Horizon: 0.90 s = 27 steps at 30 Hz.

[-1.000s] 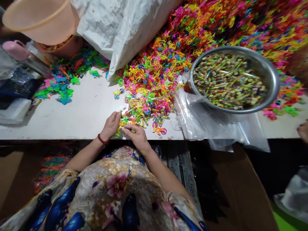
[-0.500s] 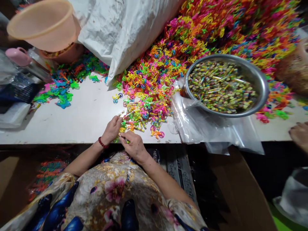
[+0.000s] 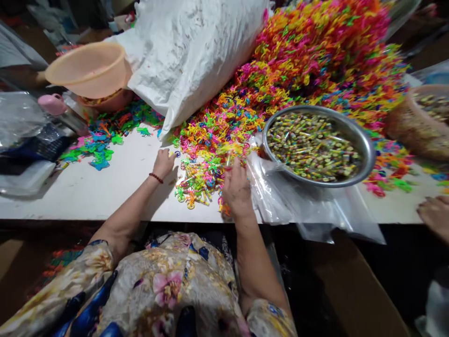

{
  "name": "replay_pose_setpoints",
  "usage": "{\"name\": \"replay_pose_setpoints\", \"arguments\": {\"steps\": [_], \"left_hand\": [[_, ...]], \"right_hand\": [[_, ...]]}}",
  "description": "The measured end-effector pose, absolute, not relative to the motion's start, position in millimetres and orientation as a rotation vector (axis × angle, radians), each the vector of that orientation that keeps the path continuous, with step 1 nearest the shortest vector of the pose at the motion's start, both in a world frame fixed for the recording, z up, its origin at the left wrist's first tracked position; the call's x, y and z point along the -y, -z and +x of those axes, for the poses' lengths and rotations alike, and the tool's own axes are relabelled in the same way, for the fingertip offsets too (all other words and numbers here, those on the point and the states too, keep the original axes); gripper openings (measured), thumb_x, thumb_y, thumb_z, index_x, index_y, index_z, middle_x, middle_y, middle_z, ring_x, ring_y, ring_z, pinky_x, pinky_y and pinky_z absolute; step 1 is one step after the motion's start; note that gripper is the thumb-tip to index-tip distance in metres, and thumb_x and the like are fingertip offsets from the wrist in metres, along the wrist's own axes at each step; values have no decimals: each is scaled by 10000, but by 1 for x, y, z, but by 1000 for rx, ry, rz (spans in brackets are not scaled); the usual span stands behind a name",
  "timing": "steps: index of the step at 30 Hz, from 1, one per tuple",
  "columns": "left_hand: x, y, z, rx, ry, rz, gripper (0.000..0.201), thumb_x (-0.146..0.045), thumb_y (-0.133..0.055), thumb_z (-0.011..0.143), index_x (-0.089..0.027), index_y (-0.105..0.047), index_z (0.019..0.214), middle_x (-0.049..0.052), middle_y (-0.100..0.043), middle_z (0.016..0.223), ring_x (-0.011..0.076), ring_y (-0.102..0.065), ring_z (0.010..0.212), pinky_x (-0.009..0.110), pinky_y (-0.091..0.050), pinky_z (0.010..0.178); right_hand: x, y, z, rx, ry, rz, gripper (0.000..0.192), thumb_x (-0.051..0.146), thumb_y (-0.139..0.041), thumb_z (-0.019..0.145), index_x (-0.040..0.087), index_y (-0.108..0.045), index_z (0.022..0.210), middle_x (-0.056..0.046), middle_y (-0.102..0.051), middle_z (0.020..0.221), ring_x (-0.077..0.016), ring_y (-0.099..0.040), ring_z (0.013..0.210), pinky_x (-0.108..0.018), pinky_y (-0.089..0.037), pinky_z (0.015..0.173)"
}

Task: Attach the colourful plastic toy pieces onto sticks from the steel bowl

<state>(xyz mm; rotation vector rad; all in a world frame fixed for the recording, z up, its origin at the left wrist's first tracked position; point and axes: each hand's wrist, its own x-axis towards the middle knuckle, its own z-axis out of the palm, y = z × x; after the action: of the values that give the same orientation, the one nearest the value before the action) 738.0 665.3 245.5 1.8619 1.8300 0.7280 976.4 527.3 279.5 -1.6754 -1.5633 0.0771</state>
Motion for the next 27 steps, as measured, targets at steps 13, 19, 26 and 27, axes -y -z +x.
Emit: {"name": "replay_pose_setpoints", "arguments": {"steps": [13,19,26,27], "left_hand": [[-674,-226,712,-1541,-896,1119,295,-276,-768,695,-184,-509,805,2,-564,716,120,-508,620,243,-397,572],[-627,-234,705,-1066,-1043,832,371,-262,-823,540,-159,-616,829,34,-650,842,128,-600,733,261,-485,680],[-592,-241,697,-1216,-1303,1358,150,-301,-771,694,-192,-761,797,29,-620,802,140,-573,755,264,-465,682],[-588,-242,698,-1205,-1330,1371,146,-307,-764,709,-196,-770,803,24,-609,763,137,-558,730,263,-455,664]], "right_hand": [[-485,-249,918,1341,-920,-1535,267,452,-550,905,204,-623,974,-59,-696,900,-196,-654,806,-328,-539,729],[-488,-252,900,1191,-1298,-1324,412,508,-534,929,214,-577,1214,-5,-680,850,-98,-537,549,-237,-475,514],[-484,-258,895,1346,-1162,-1302,336,472,-586,916,212,-707,1089,-12,-706,816,-140,-653,735,-271,-550,707],[-484,-258,895,1356,-1153,-1300,352,472,-592,914,209,-717,1112,-15,-708,819,-142,-658,734,-279,-555,724]]}}
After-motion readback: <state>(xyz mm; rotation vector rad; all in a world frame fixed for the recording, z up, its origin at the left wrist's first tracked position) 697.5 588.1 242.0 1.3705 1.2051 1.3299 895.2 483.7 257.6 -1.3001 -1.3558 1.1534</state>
